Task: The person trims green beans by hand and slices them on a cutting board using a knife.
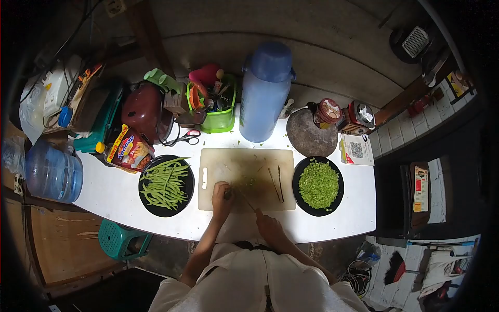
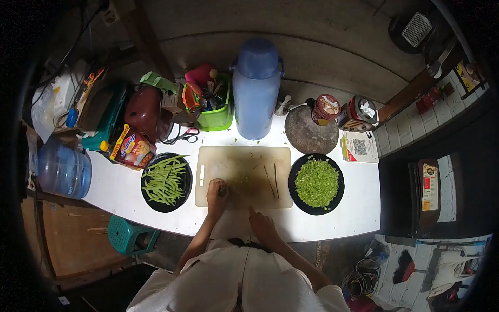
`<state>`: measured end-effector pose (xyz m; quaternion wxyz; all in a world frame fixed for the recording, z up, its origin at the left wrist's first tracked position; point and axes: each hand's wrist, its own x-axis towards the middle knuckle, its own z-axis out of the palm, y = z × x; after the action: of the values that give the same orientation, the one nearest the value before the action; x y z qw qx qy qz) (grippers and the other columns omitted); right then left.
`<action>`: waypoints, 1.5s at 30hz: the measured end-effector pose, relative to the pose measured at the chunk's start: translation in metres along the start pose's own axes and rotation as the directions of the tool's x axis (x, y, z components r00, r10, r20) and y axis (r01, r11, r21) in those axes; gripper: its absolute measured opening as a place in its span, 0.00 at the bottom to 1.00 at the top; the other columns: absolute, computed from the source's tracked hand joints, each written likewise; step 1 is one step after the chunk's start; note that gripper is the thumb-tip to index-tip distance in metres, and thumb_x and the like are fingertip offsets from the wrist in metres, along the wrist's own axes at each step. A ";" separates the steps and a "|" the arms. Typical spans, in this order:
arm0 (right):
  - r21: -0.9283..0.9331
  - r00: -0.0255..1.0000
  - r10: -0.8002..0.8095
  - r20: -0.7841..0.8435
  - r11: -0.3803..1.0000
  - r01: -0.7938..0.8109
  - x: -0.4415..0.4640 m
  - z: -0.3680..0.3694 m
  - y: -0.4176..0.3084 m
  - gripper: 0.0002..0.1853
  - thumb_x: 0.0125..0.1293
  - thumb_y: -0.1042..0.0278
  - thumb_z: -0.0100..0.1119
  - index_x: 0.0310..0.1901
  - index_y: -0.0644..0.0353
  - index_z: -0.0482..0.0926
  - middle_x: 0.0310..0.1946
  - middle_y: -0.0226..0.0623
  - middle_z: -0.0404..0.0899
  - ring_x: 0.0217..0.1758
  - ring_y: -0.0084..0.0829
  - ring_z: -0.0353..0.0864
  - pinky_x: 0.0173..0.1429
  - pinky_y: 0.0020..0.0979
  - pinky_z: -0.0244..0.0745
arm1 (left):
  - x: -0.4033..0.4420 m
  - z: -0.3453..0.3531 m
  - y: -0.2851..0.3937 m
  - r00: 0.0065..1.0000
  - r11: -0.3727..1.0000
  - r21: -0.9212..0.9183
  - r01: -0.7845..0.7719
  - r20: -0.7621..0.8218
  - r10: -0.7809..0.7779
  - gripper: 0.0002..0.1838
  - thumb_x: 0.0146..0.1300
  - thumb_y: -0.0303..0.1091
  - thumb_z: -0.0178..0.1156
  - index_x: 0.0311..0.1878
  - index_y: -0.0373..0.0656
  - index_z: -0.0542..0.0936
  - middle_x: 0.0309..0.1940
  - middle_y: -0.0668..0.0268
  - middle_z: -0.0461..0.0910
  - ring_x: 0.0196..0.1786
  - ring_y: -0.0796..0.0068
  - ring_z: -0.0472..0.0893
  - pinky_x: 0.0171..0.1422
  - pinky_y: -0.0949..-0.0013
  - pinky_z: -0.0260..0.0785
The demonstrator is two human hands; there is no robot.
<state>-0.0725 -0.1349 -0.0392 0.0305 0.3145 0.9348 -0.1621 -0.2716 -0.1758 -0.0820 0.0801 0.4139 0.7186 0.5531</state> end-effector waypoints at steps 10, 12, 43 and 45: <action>-0.067 0.999 0.015 -0.047 0.998 -0.019 0.004 0.008 -0.019 0.21 0.65 0.67 0.49 0.58 0.60 0.64 0.22 0.39 0.77 0.22 0.41 0.80 0.24 0.41 0.76 | -0.001 0.000 -0.007 1.000 1.000 -0.029 -0.008 0.008 0.008 0.12 0.51 0.15 0.59 0.40 0.36 0.74 0.41 0.58 0.75 0.43 0.62 0.77 0.48 0.70 0.69; -0.108 0.999 0.044 -0.023 0.993 -0.046 0.006 0.013 -0.024 0.21 0.65 0.66 0.49 0.59 0.59 0.64 0.22 0.39 0.78 0.22 0.40 0.81 0.24 0.40 0.77 | -0.003 0.000 -0.009 1.000 1.000 -0.022 0.013 0.025 -0.012 0.12 0.51 0.15 0.58 0.40 0.36 0.74 0.41 0.58 0.75 0.44 0.62 0.77 0.48 0.70 0.70; -0.006 0.990 0.100 0.101 0.995 -0.100 0.007 -0.004 -0.029 0.21 0.67 0.67 0.45 0.60 0.60 0.64 0.26 0.42 0.79 0.28 0.44 0.81 0.32 0.44 0.78 | -0.004 -0.011 -0.018 0.993 0.999 -0.023 0.033 0.118 -0.030 0.15 0.51 0.18 0.60 0.44 0.37 0.77 0.52 0.59 0.71 0.52 0.60 0.75 0.57 0.66 0.68; -0.121 0.999 0.049 -0.006 0.991 -0.049 0.006 0.009 -0.026 0.22 0.64 0.66 0.50 0.60 0.56 0.66 0.22 0.34 0.78 0.23 0.36 0.81 0.29 0.37 0.78 | -0.006 -0.010 -0.016 0.989 0.990 -0.094 0.108 0.115 -0.097 0.15 0.51 0.17 0.60 0.44 0.36 0.77 0.50 0.58 0.71 0.52 0.60 0.75 0.57 0.67 0.68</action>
<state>-0.0937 -0.1539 -0.0417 0.0523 0.3353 0.9349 -0.1038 -0.2815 -0.1883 -0.0940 0.1687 0.4019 0.7047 0.5599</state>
